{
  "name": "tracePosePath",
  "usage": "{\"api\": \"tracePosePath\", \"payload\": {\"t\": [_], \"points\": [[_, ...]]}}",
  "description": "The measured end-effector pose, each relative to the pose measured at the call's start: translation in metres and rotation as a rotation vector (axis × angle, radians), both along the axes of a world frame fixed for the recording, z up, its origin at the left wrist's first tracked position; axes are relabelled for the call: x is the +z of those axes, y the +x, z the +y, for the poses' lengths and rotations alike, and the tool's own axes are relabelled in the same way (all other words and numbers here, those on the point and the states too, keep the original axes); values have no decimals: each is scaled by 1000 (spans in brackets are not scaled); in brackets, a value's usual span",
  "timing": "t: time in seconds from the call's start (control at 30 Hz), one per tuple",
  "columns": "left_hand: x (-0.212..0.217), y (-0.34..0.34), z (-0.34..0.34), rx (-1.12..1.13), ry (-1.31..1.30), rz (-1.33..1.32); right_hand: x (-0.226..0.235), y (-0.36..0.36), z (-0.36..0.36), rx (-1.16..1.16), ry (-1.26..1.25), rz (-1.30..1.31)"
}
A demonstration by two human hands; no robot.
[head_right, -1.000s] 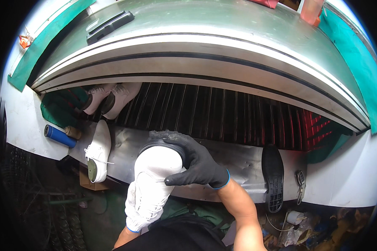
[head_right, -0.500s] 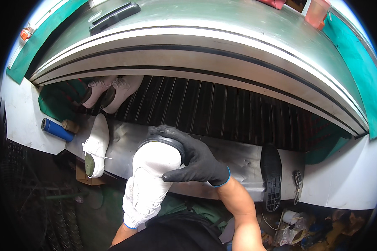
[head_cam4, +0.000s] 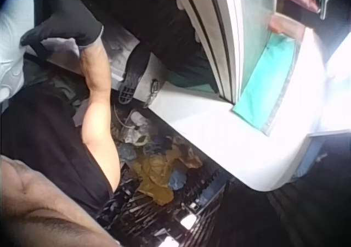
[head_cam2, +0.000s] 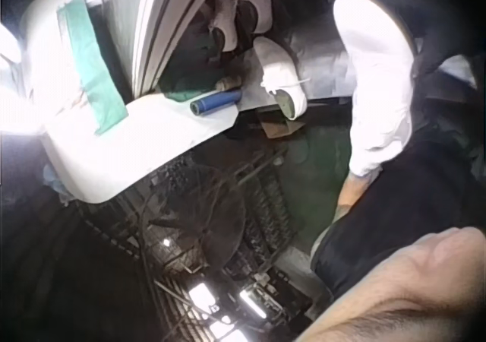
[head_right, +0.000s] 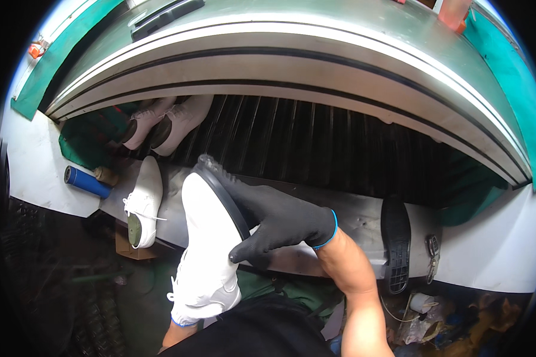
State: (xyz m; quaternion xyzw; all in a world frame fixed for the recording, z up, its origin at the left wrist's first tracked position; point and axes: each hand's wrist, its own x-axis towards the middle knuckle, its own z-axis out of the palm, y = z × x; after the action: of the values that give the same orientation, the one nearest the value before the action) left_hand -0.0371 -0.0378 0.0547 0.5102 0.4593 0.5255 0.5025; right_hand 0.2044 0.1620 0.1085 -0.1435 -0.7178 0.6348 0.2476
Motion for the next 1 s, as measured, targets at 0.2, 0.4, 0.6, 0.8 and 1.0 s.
{"api": "tracePosePath", "payload": {"t": [0.2, 0.4, 0.6, 0.8, 1.0], "points": [[-15, -11, -5, -70, -314, -583, -20, -31, -31, -202, 53, -49], [-6, -2, -8, -22, -604, -960, -21, -32, -73, -415, -93, -229], [-23, 4, -12, 77, -359, -738, -10, -24, -90, -297, -452, -182], [-34, -8, -16, -8, -166, -261, -35, -34, -99, -248, -510, 287], [-1, -12, -14, 1, -13, 646, -71, -55, -86, -759, -194, 423]]}}
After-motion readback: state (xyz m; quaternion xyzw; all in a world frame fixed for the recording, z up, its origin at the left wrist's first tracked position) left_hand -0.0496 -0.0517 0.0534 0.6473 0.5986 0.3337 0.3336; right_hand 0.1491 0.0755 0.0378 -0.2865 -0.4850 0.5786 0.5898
